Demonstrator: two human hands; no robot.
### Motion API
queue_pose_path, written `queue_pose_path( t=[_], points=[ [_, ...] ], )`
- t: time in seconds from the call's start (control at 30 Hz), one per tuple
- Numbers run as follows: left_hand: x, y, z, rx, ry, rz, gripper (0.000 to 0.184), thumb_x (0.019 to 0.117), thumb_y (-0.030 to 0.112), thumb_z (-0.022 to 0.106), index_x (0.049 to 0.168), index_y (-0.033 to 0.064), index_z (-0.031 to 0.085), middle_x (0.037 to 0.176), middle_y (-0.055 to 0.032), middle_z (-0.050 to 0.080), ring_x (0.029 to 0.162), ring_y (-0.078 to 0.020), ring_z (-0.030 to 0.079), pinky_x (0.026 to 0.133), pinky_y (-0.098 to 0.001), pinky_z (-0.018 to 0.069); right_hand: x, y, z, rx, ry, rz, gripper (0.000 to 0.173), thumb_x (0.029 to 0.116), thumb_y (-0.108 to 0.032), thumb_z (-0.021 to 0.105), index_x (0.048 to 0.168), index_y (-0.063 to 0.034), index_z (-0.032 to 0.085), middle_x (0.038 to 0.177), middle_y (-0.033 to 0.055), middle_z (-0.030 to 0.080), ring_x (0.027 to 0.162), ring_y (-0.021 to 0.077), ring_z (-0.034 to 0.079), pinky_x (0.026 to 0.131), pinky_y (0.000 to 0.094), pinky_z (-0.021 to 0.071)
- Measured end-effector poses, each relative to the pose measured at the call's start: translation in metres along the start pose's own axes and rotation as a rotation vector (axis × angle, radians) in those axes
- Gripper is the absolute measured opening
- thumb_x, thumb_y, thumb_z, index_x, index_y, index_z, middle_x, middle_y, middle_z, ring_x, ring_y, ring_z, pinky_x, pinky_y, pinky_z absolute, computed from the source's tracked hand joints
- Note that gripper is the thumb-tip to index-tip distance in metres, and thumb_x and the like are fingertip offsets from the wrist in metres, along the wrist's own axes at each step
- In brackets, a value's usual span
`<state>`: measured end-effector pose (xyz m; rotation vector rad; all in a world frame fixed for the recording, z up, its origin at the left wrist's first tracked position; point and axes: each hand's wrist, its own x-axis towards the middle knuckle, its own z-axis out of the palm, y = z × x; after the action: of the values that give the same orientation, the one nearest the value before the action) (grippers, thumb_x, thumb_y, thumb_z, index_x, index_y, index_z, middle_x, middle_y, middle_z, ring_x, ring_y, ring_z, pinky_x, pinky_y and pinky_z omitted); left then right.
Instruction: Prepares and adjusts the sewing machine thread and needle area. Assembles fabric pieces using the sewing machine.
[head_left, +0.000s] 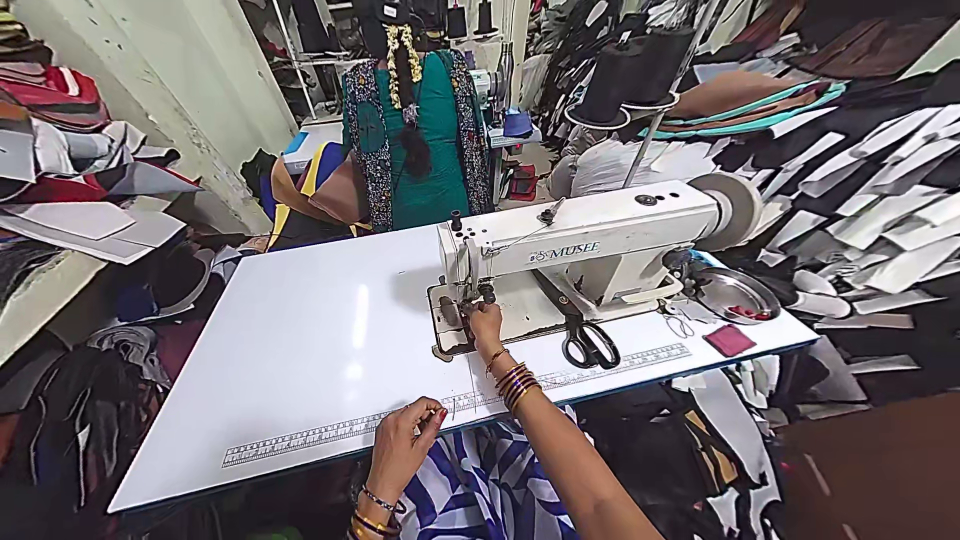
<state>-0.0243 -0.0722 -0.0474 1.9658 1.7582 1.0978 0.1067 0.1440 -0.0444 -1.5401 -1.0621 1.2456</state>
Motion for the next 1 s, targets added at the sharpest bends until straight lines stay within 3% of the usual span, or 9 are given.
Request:
queue_pose_path(
  t=[0.1, 0.2, 0.27, 0.33, 0.43, 0.57, 0.8, 0.9, 1.0],
  points=[
    [0.001, -0.003, 0.001, -0.013, 0.015, -0.013, 0.032, 0.0974, 0.031, 0.055, 0.1, 0.0069, 0.076, 0.073, -0.0034, 0.072, 0.065, -0.0156, 0.07, 0.063, -0.0363, 0.0566, -0.007, -0.003, 0.001, -0.048, -0.135, 0.023, 0.009, 0.0924, -0.004, 0.066, 0.098, 0.0017, 0.062, 0.069, 0.0027, 0.051, 0.049, 0.0086, 0.042, 0.046, 0.0257, 0.0371],
    [0.017, 0.002, 0.005, -0.031, 0.083, 0.102, 0.033, 0.0989, 0.02, 0.054, 0.122, 0.0041, 0.071, 0.108, -0.0074, 0.077, 0.099, -0.0241, 0.073, 0.086, -0.0434, 0.0584, -0.03, 0.005, -0.002, -0.07, -0.306, -0.079, 0.01, 0.0925, -0.001, 0.063, 0.085, 0.0009, 0.058, 0.065, 0.0004, 0.05, 0.052, 0.0071, 0.044, 0.052, 0.0265, 0.0394],
    [0.032, 0.004, 0.009, -0.006, 0.064, 0.226, 0.039, 0.1001, 0.016, 0.05, 0.134, 0.0041, 0.065, 0.139, -0.0108, 0.065, 0.131, -0.0331, 0.059, 0.107, -0.0552, 0.0451, -0.059, 0.021, -0.014, -0.09, -0.411, -0.246, 0.02, 0.0931, -0.001, 0.059, 0.073, -0.0023, 0.056, 0.062, -0.0032, 0.049, 0.055, 0.0041, 0.044, 0.056, 0.0252, 0.0391],
    [0.048, 0.003, 0.019, 0.042, -0.009, 0.335, 0.041, 0.1014, 0.018, 0.046, 0.135, 0.0079, 0.066, 0.144, -0.0077, 0.062, 0.141, -0.039, 0.049, 0.11, -0.0715, 0.0293, -0.089, 0.036, -0.039, -0.115, -0.457, -0.386, 0.014, 0.0946, -0.002, 0.059, 0.087, 0.0054, 0.069, 0.07, 0.0013, 0.061, 0.063, 0.0035, 0.054, 0.064, 0.0249, 0.0472],
    [0.057, 0.002, 0.032, -0.031, -0.193, 0.44, 0.031, 0.1015, 0.024, 0.053, 0.122, 0.0135, 0.075, 0.121, -0.0034, 0.075, 0.13, -0.0327, 0.061, 0.112, -0.0745, 0.0221, -0.124, 0.062, -0.079, -0.089, -0.415, -0.402, 0.014, 0.09, -0.003, 0.061, 0.078, -0.0003, 0.068, 0.059, -0.0077, 0.054, 0.051, -0.0042, 0.045, 0.051, 0.0172, 0.038],
    [0.058, 0.002, 0.04, -0.134, -0.305, 0.546, 0.024, 0.0977, 0.027, 0.064, 0.099, 0.0084, 0.079, 0.091, -0.0092, 0.076, 0.087, -0.0236, 0.073, 0.083, -0.043, 0.057, -0.146, 0.069, -0.125, 0.101, -0.365, -0.217, 0.013, 0.0918, 0.0, 0.064, 0.084, -0.0055, 0.073, 0.057, -0.0106, 0.06, 0.042, -0.0062, 0.044, 0.04, 0.0136, 0.0364],
    [0.024, 0.005, 0.035, -0.32, -0.074, 0.313, 0.019, 0.0927, 0.022, 0.069, 0.092, 0.0083, 0.081, 0.085, -0.0048, 0.075, 0.07, -0.0071, 0.061, 0.065, -0.0213, 0.0483, -0.15, 0.068, -0.152, 0.235, -0.182, -0.288, 0.02, 0.0941, -0.001, 0.058, 0.084, -0.0093, 0.074, 0.058, -0.0122, 0.062, 0.044, -0.0049, 0.049, 0.042, 0.0145, 0.0415],
    [0.005, -0.002, 0.023, -0.336, 0.002, 0.234, 0.018, 0.0914, 0.021, 0.07, 0.09, 0.0071, 0.081, 0.083, -0.0037, 0.074, 0.07, -0.0021, 0.06, 0.065, -0.0159, 0.0471, -0.123, 0.076, -0.172, -0.14, 0.17, -0.63, 0.018, 0.0982, -0.008, 0.057, 0.094, -0.0003, 0.072, 0.071, -0.0051, 0.067, 0.062, -0.0005, 0.061, 0.06, 0.0171, 0.0517],
    [-0.003, -0.01, 0.005, -0.33, 0.04, 0.206, 0.018, 0.0908, 0.021, 0.07, 0.089, 0.0065, 0.08, 0.083, -0.0028, 0.074, 0.074, -0.0001, 0.062, 0.07, -0.0143, 0.0487, -0.108, 0.074, -0.176, -0.67, 0.184, -0.736, 0.04, 0.1011, -0.023, 0.057, 0.124, 0.0087, 0.068, 0.123, 0.0275, 0.069, 0.118, 0.0426, 0.065, 0.1, 0.0562, 0.0498]
  ],
)
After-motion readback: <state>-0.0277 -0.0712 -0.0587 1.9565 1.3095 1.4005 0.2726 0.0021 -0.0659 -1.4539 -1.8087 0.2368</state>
